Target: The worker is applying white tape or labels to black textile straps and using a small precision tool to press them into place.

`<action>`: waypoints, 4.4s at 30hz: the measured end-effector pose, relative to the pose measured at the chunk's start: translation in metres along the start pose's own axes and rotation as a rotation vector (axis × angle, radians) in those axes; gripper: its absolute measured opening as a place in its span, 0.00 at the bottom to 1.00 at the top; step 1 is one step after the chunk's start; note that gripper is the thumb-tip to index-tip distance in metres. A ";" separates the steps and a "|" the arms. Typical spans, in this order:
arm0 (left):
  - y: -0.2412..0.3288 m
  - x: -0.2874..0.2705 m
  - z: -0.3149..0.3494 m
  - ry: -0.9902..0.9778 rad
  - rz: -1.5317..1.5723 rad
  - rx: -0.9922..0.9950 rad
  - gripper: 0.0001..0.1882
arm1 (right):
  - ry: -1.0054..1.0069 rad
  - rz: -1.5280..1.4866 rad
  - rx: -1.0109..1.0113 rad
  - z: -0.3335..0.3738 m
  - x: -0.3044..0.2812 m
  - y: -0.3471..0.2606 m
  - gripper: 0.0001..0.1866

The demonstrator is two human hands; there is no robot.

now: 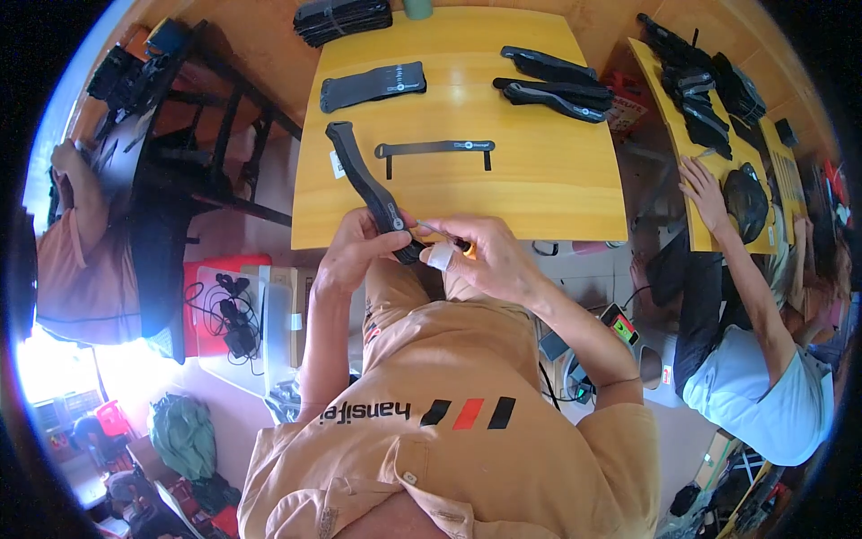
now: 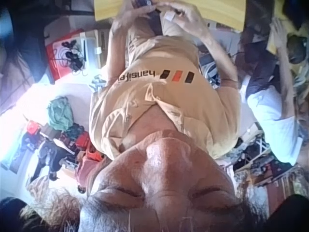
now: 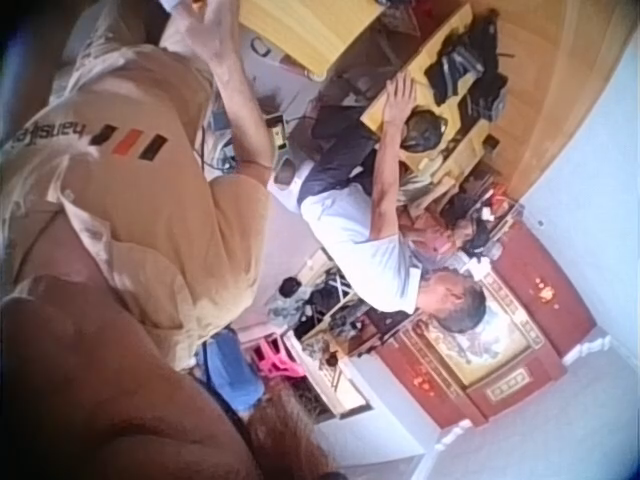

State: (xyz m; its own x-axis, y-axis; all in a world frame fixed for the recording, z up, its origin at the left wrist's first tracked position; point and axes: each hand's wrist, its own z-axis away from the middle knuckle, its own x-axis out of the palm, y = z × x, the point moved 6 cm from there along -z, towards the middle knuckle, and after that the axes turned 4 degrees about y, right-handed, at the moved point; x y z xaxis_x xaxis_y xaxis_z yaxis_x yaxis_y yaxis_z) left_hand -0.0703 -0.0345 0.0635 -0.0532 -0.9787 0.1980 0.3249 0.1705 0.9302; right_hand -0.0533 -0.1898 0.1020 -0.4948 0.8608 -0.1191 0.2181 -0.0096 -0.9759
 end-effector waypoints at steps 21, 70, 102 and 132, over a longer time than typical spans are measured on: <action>-0.016 0.027 0.016 -0.319 0.540 -0.223 0.21 | -0.246 -0.575 0.690 0.013 0.020 0.015 0.09; -0.061 -0.145 -0.027 0.571 -0.119 0.033 0.11 | 0.333 0.751 -0.004 -0.017 -0.121 -0.066 0.08; -0.026 -0.032 -0.014 0.386 0.254 -0.003 0.09 | 0.438 -0.113 0.426 -0.001 -0.055 0.055 0.09; -0.041 -0.109 -0.136 0.453 -0.139 0.014 0.05 | 0.568 -0.023 0.483 -0.068 -0.106 0.165 0.04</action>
State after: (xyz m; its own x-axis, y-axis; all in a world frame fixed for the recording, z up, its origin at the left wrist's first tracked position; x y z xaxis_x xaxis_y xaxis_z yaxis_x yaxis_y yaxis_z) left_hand 0.0501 0.0500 -0.0386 0.3233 -0.9429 -0.0803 0.3307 0.0331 0.9431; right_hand 0.0923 -0.2475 -0.0337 0.0450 0.9926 -0.1129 -0.2460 -0.0985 -0.9643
